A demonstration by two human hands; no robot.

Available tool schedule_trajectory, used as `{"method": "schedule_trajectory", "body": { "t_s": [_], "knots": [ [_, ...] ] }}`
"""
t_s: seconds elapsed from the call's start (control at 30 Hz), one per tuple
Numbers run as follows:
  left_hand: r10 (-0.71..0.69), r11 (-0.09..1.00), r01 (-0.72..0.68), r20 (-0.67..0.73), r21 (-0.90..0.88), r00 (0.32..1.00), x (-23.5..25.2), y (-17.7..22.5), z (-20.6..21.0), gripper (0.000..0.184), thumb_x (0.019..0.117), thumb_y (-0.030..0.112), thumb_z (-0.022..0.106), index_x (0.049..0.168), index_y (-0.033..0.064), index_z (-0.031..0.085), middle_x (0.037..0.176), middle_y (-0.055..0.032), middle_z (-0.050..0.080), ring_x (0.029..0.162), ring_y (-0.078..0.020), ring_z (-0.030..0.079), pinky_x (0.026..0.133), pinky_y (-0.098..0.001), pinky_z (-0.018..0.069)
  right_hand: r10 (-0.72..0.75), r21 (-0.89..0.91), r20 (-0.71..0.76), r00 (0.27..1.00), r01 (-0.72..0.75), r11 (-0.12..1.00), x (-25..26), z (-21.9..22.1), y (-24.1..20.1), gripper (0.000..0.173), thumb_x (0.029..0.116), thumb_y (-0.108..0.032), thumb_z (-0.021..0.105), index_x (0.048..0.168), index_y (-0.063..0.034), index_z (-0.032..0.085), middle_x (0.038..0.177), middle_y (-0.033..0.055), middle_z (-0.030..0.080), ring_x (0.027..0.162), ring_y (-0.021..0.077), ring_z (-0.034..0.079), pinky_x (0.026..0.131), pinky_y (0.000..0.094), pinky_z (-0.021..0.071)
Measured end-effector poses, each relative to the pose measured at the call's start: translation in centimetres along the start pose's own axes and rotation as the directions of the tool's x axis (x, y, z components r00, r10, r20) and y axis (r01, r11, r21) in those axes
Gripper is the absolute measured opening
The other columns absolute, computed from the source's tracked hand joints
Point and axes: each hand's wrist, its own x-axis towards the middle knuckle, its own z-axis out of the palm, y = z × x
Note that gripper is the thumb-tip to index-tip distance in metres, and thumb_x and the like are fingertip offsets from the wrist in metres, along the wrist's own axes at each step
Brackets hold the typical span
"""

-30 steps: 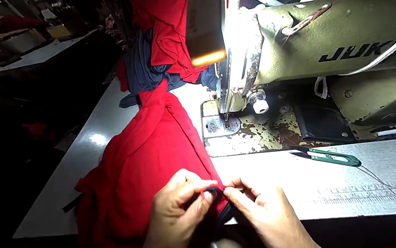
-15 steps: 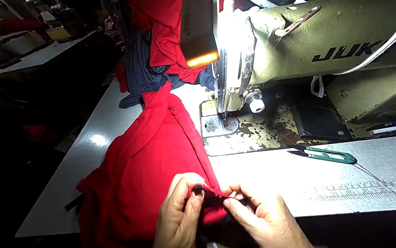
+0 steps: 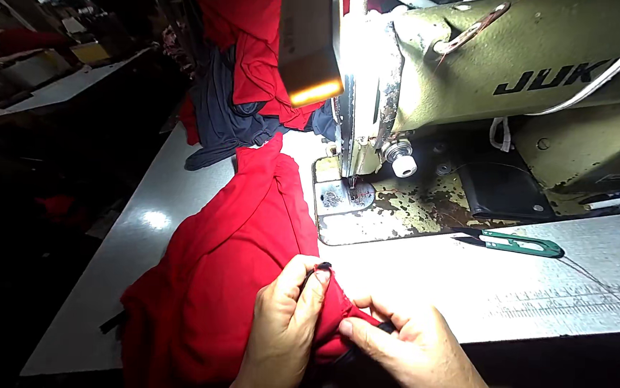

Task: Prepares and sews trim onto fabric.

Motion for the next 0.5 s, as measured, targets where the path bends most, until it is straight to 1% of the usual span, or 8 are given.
{"method": "schedule_trajectory", "body": {
  "t_s": [0.07, 0.17, 0.23, 0.27, 0.33, 0.37, 0.43, 0.5],
  "knots": [
    [0.024, 1.0, -0.024, -0.002, 0.01, 1.0, 0.0, 0.1, -0.1, 0.018, 0.1006, 0.013, 0.055, 0.095, 0.0075, 0.071, 0.076, 0.0079, 0.065, 0.068, 0.0044, 0.058, 0.062, -0.0105, 0.0479, -0.037, -0.01, -0.006, 0.999, 0.037, 0.999, 0.1, 0.2, 0.1, 0.013, 0.094, -0.014, 0.068, 0.092, -0.0041, 0.075, 0.07, -0.0056, 0.066, 0.062, -0.0083, 0.055, 0.058, 0.0111, 0.0446],
    [0.107, 0.993, -0.105, -0.032, 0.056, 0.994, 0.0, 0.2, -0.3, 0.017, 0.1003, 0.013, 0.056, 0.096, 0.0053, 0.071, 0.077, 0.0077, 0.065, 0.068, 0.0064, 0.057, 0.062, -0.0091, 0.0476, -0.061, -0.013, -0.026, 0.998, 0.06, 0.998, 0.1, 0.2, 0.3, 0.015, 0.0959, -0.013, 0.065, 0.09, -0.0043, 0.075, 0.069, -0.0059, 0.065, 0.061, -0.0082, 0.054, 0.056, 0.011, 0.0436],
    [0.172, 0.982, -0.169, -0.019, 0.089, 0.985, -0.3, 0.7, -0.6, 0.018, 0.1011, 0.011, 0.055, 0.098, 0.0016, 0.07, 0.084, 0.0045, 0.069, 0.077, 0.0067, 0.062, 0.07, -0.0094, 0.0517, -0.059, -0.009, -0.071, 0.996, 0.058, 0.998, 0.1, 0.3, 0.4, 0.014, 0.096, -0.013, 0.064, 0.09, -0.0043, 0.075, 0.068, -0.0062, 0.064, 0.06, -0.0077, 0.054, 0.056, 0.0114, 0.0438],
    [0.19, 0.976, -0.19, 0.006, 0.102, 0.982, -0.6, 1.2, -0.9, 0.019, 0.1016, 0.011, 0.056, 0.098, 0.0004, 0.07, 0.088, 0.0024, 0.071, 0.081, 0.0064, 0.064, 0.074, -0.0103, 0.053, -0.059, -0.012, -0.105, 0.993, 0.058, 0.998, 0.1, 0.4, 0.4, 0.014, 0.0957, -0.012, 0.064, 0.089, -0.0047, 0.074, 0.068, -0.0069, 0.063, 0.06, -0.0079, 0.054, 0.056, 0.0111, 0.0443],
    [0.205, 0.969, -0.213, 0.074, 0.123, 0.976, -1.4, 2.1, -1.3, 0.017, 0.0995, 0.014, 0.06, 0.096, 0.0019, 0.072, 0.09, 0.0, 0.072, 0.087, 0.004, 0.064, 0.08, -0.0124, 0.0526, -0.065, -0.014, -0.172, 0.983, 0.064, 0.998, 0.0, 0.4, 0.5, 0.014, 0.0948, -0.009, 0.061, 0.091, -0.0039, 0.074, 0.074, -0.0059, 0.066, 0.067, -0.0079, 0.058, 0.062, 0.0105, 0.048],
    [0.208, 0.968, -0.221, 0.116, 0.12, 0.971, -1.9, 2.5, -1.3, 0.016, 0.0983, 0.016, 0.063, 0.095, 0.0038, 0.073, 0.088, -0.0008, 0.071, 0.088, 0.0007, 0.062, 0.081, -0.0148, 0.0493, -0.073, -0.014, -0.195, 0.978, 0.071, 0.997, 0.0, 0.4, 0.5, 0.014, 0.0946, -0.008, 0.061, 0.092, -0.0033, 0.074, 0.077, -0.0044, 0.068, 0.072, -0.0071, 0.061, 0.066, 0.0107, 0.0497],
    [0.21, 0.962, -0.242, 0.227, 0.123, 0.951, -2.8, 2.9, -1.2, 0.016, 0.097, 0.019, 0.067, 0.092, 0.0065, 0.075, 0.087, -0.0035, 0.067, 0.093, -0.0058, 0.058, 0.085, -0.0182, 0.0438, -0.081, 0.002, -0.212, 0.974, 0.083, 0.997, -0.2, 0.3, 0.5, 0.014, 0.0946, -0.007, 0.061, 0.094, -0.0023, 0.074, 0.08, -0.003, 0.066, 0.074, -0.0053, 0.06, 0.069, 0.0114, 0.0496],
    [0.201, 0.958, -0.255, 0.33, 0.13, 0.922, -3.4, 3.2, -1.1, 0.018, 0.0956, 0.02, 0.07, 0.087, 0.0057, 0.077, 0.088, -0.0079, 0.067, 0.094, -0.0104, 0.057, 0.084, -0.0192, 0.0429, -0.112, 0.015, -0.214, 0.97, 0.118, 0.993, -0.5, 0.2, 0.6, 0.014, 0.0941, -0.005, 0.061, 0.094, -0.0002, 0.074, 0.081, -0.002, 0.067, 0.076, -0.006, 0.06, 0.071, 0.011, 0.0492]
  ]
}}
